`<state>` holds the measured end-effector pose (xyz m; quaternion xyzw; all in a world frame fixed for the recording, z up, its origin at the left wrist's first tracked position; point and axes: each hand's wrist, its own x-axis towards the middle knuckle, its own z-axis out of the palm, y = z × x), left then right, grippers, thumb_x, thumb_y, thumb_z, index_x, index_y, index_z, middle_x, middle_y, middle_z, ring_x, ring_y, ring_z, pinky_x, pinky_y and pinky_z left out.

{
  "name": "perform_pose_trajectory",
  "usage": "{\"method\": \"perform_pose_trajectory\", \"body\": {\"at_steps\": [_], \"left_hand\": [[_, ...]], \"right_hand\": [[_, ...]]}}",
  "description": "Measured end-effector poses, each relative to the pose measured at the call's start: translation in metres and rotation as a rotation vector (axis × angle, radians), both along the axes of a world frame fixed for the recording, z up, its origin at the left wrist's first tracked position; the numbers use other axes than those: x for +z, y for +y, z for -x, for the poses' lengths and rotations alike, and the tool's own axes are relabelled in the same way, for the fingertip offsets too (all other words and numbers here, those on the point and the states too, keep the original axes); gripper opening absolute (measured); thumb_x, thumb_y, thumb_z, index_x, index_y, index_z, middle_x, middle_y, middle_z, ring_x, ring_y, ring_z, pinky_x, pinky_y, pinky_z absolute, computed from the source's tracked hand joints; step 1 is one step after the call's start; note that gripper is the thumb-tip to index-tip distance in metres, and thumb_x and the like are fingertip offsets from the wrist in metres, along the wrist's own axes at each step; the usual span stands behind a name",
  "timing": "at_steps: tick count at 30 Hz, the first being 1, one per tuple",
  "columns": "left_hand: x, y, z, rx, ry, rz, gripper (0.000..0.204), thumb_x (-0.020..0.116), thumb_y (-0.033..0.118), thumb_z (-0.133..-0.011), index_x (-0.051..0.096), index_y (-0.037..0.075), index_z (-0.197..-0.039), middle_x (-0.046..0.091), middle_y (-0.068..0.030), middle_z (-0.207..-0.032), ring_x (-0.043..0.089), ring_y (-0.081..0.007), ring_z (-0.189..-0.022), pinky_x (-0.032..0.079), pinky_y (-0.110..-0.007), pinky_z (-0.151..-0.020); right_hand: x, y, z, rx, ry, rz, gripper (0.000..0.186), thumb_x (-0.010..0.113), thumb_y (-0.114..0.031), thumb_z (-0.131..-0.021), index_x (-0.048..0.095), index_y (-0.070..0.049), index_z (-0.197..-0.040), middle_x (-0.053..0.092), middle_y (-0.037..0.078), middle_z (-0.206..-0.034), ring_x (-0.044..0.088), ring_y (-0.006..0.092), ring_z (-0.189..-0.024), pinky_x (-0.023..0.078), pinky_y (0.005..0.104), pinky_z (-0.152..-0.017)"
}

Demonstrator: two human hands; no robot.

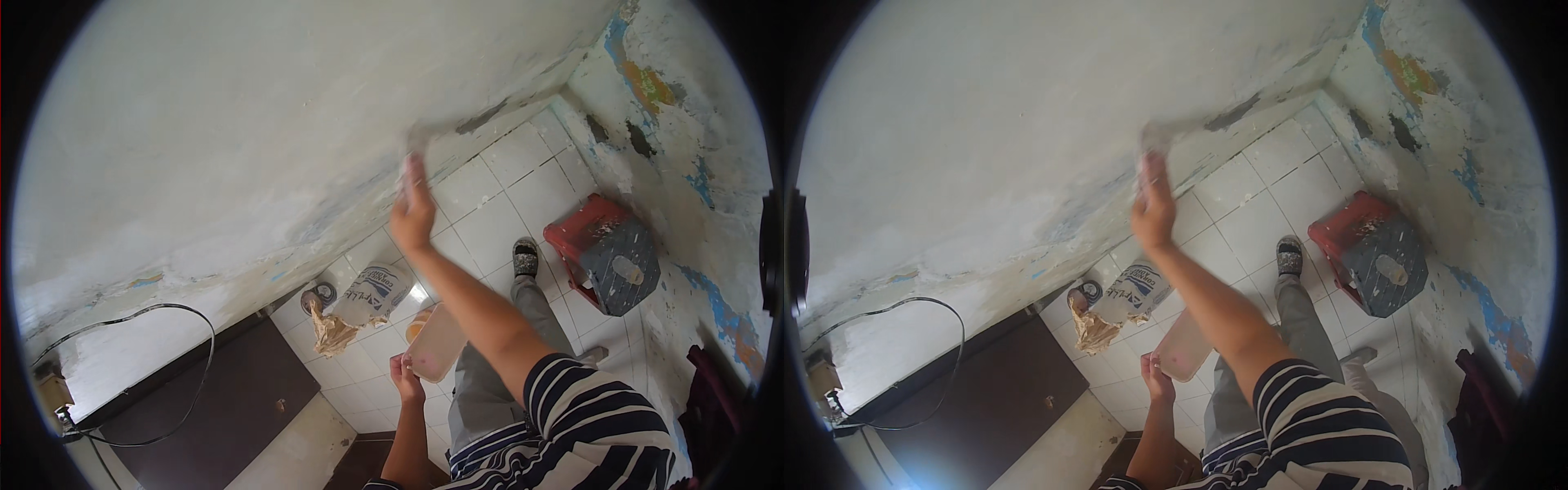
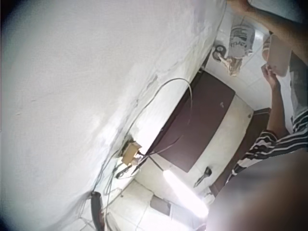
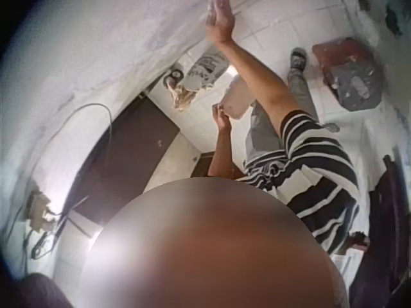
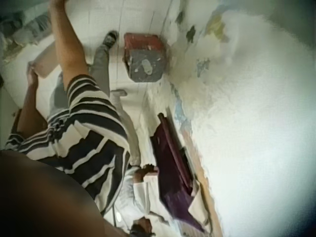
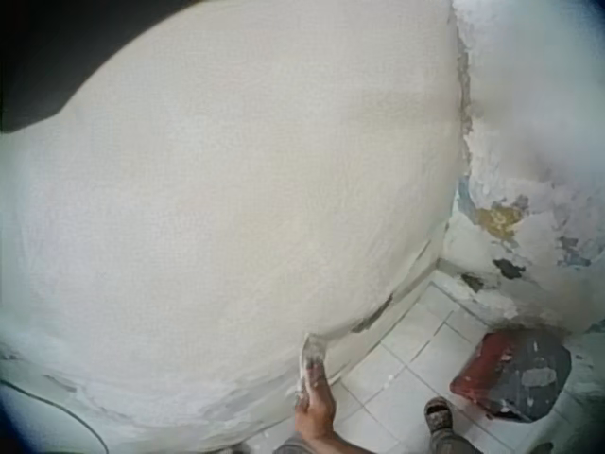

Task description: The person applies plaster to a damaged wall using a putty knife, scooping the plaster from a plastic container.

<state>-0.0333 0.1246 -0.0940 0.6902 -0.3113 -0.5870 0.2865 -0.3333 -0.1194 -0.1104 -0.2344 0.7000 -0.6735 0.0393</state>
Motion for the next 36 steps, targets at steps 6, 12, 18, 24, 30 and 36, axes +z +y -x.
{"method": "perform_pose_trajectory", "body": {"at_steps": [6,12,18,24,30,36], "left_hand": [[0.003,-0.004,-0.014,-0.035,-0.060,-0.018,0.026,0.063,0.030,-0.101,0.052,0.008,-0.107,0.062,-0.0057,-0.100,0.060,-0.0143,-0.092,0.052,-0.032,-0.085],[0.008,-0.027,-0.048,-0.061,-0.098,0.037,0.020,0.062,0.022,-0.100,0.053,0.005,-0.106,0.060,-0.0036,-0.092,0.055,-0.0103,-0.079,0.047,-0.026,-0.069],[-0.002,-0.027,-0.066,-0.053,-0.107,0.048,0.020,0.063,0.022,-0.100,0.053,0.005,-0.105,0.059,-0.0045,-0.094,0.057,-0.0112,-0.080,0.050,-0.027,-0.071],[-0.010,-0.025,-0.084,-0.073,-0.069,0.038,0.020,0.062,0.022,-0.100,0.053,0.005,-0.106,0.060,-0.0060,-0.098,0.058,-0.0129,-0.089,0.052,-0.030,-0.078],[-0.010,-0.029,-0.100,-0.034,-0.108,0.021,0.021,0.062,0.022,-0.100,0.052,0.005,-0.107,0.061,-0.0061,-0.100,0.058,-0.0131,-0.090,0.050,-0.030,-0.081],[-0.013,-0.032,-0.116,-0.058,-0.107,0.035,0.025,0.063,0.025,-0.100,0.052,0.004,-0.108,0.061,-0.0066,-0.100,0.058,-0.0134,-0.090,0.050,-0.031,-0.082]], "right_hand": [[0.001,0.036,-0.083,0.318,-0.192,0.061,0.062,0.049,0.012,-0.085,0.052,-0.003,-0.146,0.054,0.020,-0.147,0.049,0.0369,-0.140,0.041,0.0412,-0.115],[-0.017,0.056,0.109,-0.239,-0.125,0.021,0.052,0.046,0.005,-0.097,0.044,0.003,-0.150,0.051,0.025,-0.149,0.053,0.0320,-0.136,0.044,0.0366,-0.111],[-0.029,0.013,0.130,-0.165,-0.166,0.148,0.064,0.045,0.011,-0.089,0.045,-0.003,-0.152,0.049,0.020,-0.153,0.050,0.0285,-0.140,0.040,0.0359,-0.115],[-0.015,-0.003,-0.083,0.093,-0.003,0.042,0.065,0.048,0.012,-0.084,0.053,-0.005,-0.146,0.051,0.019,-0.151,0.045,0.0365,-0.143,0.039,0.0434,-0.117],[-0.032,0.034,-0.110,0.296,-0.216,0.119,0.064,0.048,0.014,-0.085,0.053,-0.005,-0.146,0.050,0.019,-0.152,0.045,0.0342,-0.144,0.040,0.0409,-0.116],[-0.067,0.024,0.093,-0.320,-0.098,0.115,0.057,0.046,0.008,-0.093,0.046,0.002,-0.149,0.044,0.022,-0.156,0.042,0.0306,-0.146,0.036,0.0372,-0.118]]}}
